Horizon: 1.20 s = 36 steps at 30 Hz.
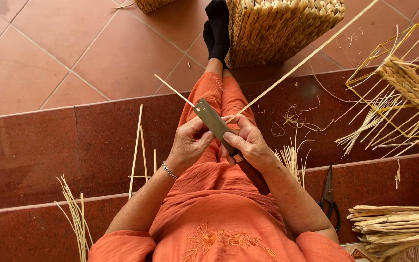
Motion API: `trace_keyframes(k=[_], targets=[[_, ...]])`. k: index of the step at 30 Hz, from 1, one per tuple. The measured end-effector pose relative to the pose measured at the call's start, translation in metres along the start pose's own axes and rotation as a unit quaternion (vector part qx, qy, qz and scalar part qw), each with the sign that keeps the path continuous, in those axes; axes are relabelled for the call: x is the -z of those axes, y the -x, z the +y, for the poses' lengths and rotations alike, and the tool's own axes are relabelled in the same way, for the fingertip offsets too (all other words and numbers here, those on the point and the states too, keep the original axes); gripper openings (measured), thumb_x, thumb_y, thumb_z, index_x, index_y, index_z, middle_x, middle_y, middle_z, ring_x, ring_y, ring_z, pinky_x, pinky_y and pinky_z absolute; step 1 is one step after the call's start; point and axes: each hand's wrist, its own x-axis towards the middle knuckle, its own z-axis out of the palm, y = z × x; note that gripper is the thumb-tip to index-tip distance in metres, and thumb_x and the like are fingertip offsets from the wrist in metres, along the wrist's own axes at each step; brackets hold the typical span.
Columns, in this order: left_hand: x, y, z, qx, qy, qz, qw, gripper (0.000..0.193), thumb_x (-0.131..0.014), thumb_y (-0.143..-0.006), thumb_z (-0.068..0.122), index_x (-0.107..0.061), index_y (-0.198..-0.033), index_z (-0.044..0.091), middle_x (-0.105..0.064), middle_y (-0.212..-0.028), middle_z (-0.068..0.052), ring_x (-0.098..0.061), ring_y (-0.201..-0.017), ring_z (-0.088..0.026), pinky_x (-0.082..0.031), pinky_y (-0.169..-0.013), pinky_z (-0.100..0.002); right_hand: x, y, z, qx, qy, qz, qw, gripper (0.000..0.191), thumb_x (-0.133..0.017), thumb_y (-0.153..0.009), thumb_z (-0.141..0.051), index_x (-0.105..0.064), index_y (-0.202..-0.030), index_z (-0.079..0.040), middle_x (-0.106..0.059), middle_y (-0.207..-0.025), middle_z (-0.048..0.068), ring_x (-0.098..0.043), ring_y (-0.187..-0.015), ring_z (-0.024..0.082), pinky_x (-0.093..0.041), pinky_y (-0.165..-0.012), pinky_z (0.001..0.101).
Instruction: The person sits on the floor and uses a knife to shave thin bamboo strips, smoothing and thinning them by hand. The person repeatedly picks up strips, shaves them, and sets them aside.
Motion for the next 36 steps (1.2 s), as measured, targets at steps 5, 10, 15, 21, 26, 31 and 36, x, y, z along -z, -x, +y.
trace_keyframes(k=[5,10,15,21,26,31,36], targets=[[0.007,0.004,0.011,-0.009,-0.04,-0.003,0.999,0.012,-0.073,-0.095,0.004,-0.074,-0.106,0.001,-0.068,-0.094,-0.001,-0.061,-0.08,-0.006,-0.052,-0.069,-0.022,0.003,0.003,0.005,0.005,-0.023,0.036,0.999,0.024,-0.052,-0.106,-0.006,-0.044,-0.127,-0.001,-0.068,-0.075,0.012,-0.061,-0.054,0.015,-0.05,-0.049,0.0257],[0.017,0.011,0.008,0.019,-0.06,-0.024,0.998,0.009,-0.075,-0.095,0.008,-0.076,-0.103,0.002,-0.064,-0.084,0.0,-0.054,-0.072,-0.006,-0.047,-0.063,-0.022,0.011,0.001,0.001,0.037,-0.03,0.023,0.999,0.02,-0.053,-0.107,-0.008,-0.045,-0.124,-0.001,-0.068,-0.075,0.012,-0.061,-0.054,0.015,-0.051,-0.049,0.0265],[0.025,0.018,0.006,0.047,-0.044,-0.042,0.997,0.01,-0.073,-0.095,0.011,-0.075,-0.102,0.003,-0.068,-0.087,0.002,-0.058,-0.072,-0.005,-0.051,-0.062,-0.021,0.016,-0.001,-0.001,0.063,-0.034,0.035,0.997,0.019,-0.054,-0.107,-0.008,-0.048,-0.123,-0.001,-0.068,-0.076,0.013,-0.061,-0.054,0.015,-0.051,-0.047,0.0267],[0.048,0.03,0.011,0.087,-0.058,-0.055,0.993,0.01,-0.073,-0.095,0.011,-0.077,-0.099,0.002,-0.066,-0.083,-0.001,-0.055,-0.068,-0.007,-0.048,-0.057,-0.022,0.025,-0.003,-0.008,0.089,-0.068,0.055,0.992,0.017,-0.055,-0.107,-0.009,-0.049,-0.121,-0.001,-0.067,-0.077,0.013,-0.062,-0.054,0.016,-0.051,-0.047,0.0274],[0.07,0.043,0.014,0.14,0.008,-0.068,0.988,0.014,-0.07,-0.096,0.01,-0.076,-0.105,0.0,-0.067,-0.087,0.002,-0.058,-0.076,-0.004,-0.05,-0.064,-0.02,0.031,-0.002,-0.015,0.091,-0.084,0.065,0.99,0.018,-0.056,-0.106,-0.01,-0.049,-0.12,-0.001,-0.067,-0.076,0.013,-0.062,-0.054,0.017,-0.052,-0.047,0.0283],[0.09,0.052,0.015,0.175,0.03,-0.071,0.981,0.015,-0.07,-0.096,0.01,-0.076,-0.103,-0.001,-0.068,-0.083,0.003,-0.058,-0.074,-0.004,-0.05,-0.063,-0.02,0.037,-0.004,-0.019,0.114,-0.063,0.079,0.988,0.017,-0.056,-0.107,-0.01,-0.05,-0.12,-0.001,-0.067,-0.078,0.013,-0.061,-0.055,0.017,-0.051,-0.048,0.0282],[0.111,0.061,0.01,0.193,0.009,-0.075,0.978,0.015,-0.071,-0.095,0.01,-0.078,-0.102,-0.001,-0.06,-0.077,0.005,-0.048,-0.066,-0.003,-0.04,-0.055,-0.02,0.043,-0.006,-0.022,0.117,-0.045,0.078,0.989,0.016,-0.055,-0.106,-0.009,-0.049,-0.119,-0.002,-0.068,-0.078,0.014,-0.062,-0.056,0.018,-0.05,-0.047,0.0281]])
